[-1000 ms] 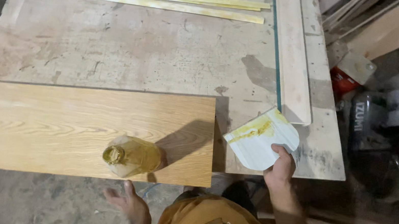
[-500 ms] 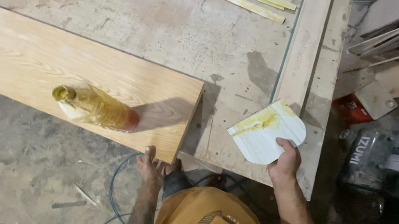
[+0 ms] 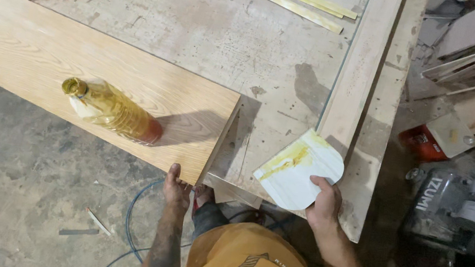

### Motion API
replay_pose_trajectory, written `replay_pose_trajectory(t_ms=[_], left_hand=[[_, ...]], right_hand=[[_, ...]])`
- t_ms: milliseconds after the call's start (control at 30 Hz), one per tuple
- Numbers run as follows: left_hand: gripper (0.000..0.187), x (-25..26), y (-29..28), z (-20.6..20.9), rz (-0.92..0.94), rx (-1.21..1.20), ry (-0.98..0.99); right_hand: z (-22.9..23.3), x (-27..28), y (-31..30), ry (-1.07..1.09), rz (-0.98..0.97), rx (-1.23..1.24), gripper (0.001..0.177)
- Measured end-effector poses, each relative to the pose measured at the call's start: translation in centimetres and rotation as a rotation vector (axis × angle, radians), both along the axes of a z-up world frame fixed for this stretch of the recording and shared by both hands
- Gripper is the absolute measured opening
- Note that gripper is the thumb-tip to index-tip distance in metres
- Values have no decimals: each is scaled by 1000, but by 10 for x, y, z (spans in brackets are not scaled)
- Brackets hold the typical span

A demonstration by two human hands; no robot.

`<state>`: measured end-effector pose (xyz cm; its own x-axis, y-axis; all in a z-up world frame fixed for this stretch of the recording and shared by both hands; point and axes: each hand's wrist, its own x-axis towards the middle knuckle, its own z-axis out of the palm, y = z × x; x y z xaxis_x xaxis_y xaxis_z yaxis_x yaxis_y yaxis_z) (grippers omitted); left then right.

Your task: The person applies a liquid finish to a wooden board using a plastic spreader, pouring the liquid from a bottle and smoothing it across the surface.

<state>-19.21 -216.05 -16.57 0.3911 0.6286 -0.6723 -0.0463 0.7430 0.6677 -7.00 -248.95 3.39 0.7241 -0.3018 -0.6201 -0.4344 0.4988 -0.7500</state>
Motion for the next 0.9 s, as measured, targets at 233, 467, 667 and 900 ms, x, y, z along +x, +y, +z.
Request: replay_pose_trajectory(t_ms=[233,467,667,900], left_hand=[[90,-26,-12,53,12,14,28],[92,-44,-11,79,10,-9,67],[95,-49,-16,72,53,-31,55],[128,-38,-3,66,30,-51,10]], right_hand=[[24,-8,24,12,15,-6,37],[2,0,44,-77,77,-22,42],[59,10,108,-223,199,-21,44],[116,32,184,-1547,513,-541,24]])
